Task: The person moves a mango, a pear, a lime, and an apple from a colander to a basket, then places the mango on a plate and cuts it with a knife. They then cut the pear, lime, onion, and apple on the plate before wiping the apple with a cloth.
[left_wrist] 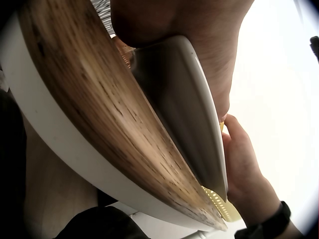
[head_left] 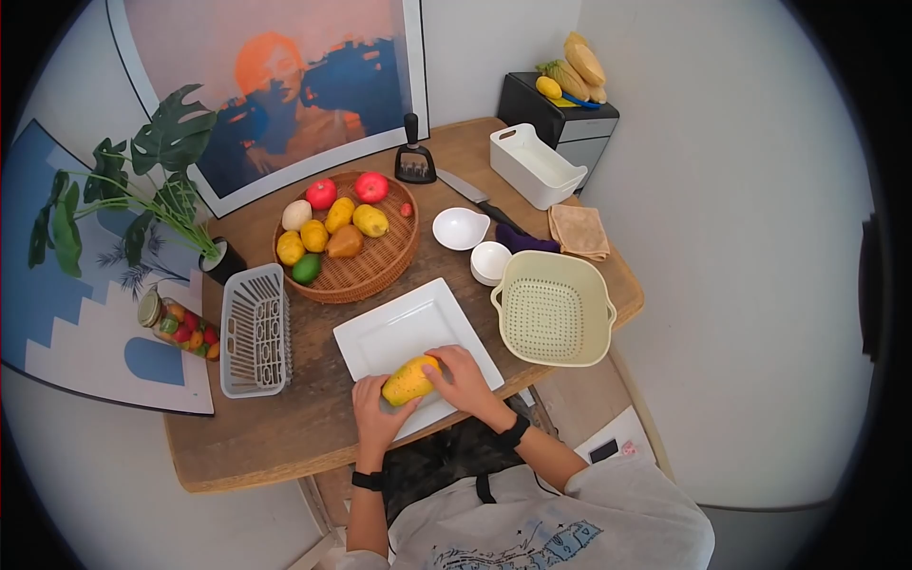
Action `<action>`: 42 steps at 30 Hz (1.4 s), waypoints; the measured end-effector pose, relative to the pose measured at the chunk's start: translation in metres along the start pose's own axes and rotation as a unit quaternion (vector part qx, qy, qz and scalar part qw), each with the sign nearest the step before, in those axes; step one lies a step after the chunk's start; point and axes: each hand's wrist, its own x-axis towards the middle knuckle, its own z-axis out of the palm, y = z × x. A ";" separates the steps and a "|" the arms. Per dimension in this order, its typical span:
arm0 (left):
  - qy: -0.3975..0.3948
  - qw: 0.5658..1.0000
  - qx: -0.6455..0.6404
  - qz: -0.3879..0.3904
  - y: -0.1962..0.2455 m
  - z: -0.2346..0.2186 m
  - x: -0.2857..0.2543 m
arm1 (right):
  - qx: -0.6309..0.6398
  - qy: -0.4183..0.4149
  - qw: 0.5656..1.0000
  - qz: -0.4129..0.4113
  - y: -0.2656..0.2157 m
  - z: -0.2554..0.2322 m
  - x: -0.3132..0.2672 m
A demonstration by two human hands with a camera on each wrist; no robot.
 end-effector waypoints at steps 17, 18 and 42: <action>0.005 1.000 -0.002 0.010 0.000 0.000 0.001 | -0.002 0.000 1.000 -0.003 0.000 0.000 0.000; 0.006 1.000 -0.003 0.009 0.000 0.000 0.001 | -0.003 0.000 1.000 -0.003 -0.001 0.000 0.000; -0.002 1.000 -0.003 0.001 0.002 -0.001 0.001 | -0.004 -0.006 1.000 0.000 0.001 0.000 0.000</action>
